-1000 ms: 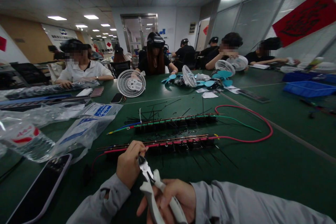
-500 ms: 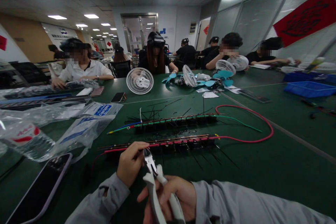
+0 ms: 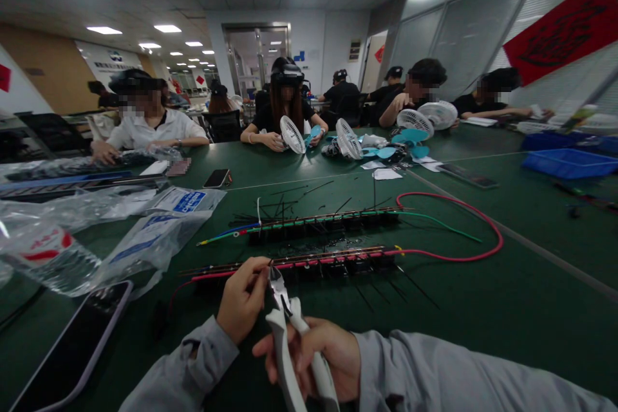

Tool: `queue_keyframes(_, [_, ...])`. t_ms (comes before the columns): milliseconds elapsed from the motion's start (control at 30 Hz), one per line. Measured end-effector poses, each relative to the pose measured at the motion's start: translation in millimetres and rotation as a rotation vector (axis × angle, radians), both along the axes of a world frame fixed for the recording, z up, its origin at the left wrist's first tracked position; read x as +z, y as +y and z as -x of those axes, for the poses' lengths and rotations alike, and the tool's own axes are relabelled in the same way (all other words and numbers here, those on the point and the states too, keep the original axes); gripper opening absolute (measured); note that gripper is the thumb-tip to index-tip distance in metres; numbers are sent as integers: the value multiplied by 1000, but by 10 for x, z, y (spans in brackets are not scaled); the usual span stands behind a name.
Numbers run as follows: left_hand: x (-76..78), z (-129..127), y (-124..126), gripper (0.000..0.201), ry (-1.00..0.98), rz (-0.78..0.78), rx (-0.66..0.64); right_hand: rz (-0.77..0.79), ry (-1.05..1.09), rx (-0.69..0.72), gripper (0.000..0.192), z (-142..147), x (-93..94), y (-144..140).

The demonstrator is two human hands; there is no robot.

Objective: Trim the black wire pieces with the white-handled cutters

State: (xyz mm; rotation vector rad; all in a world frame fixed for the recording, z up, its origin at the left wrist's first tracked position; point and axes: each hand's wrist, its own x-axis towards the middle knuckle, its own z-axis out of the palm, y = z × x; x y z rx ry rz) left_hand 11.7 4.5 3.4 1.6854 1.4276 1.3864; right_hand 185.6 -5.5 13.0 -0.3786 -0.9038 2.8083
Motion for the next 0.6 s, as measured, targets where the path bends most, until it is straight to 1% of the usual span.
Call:
queue_keyframes(133, [3,-18,7,16,-120,62,14,8,28,39,61,20,4,-8])
queue_keyframes(267, [26,-8,-14,14,-139,84,-21,15,34,46,64,24,24,-15])
queue_keyframes(333, [31,11,-19,16,-86,66,-46,28,30,25,64,17,40,-13])
queue_keyframes(500, [48,54,-14,33,163,-41,-48,45,26,-12,61,-1,73,6])
queue_keyframes(600, [70,53,-27,34,191,-43,-70,48,31,-17,59,-5,74,23])
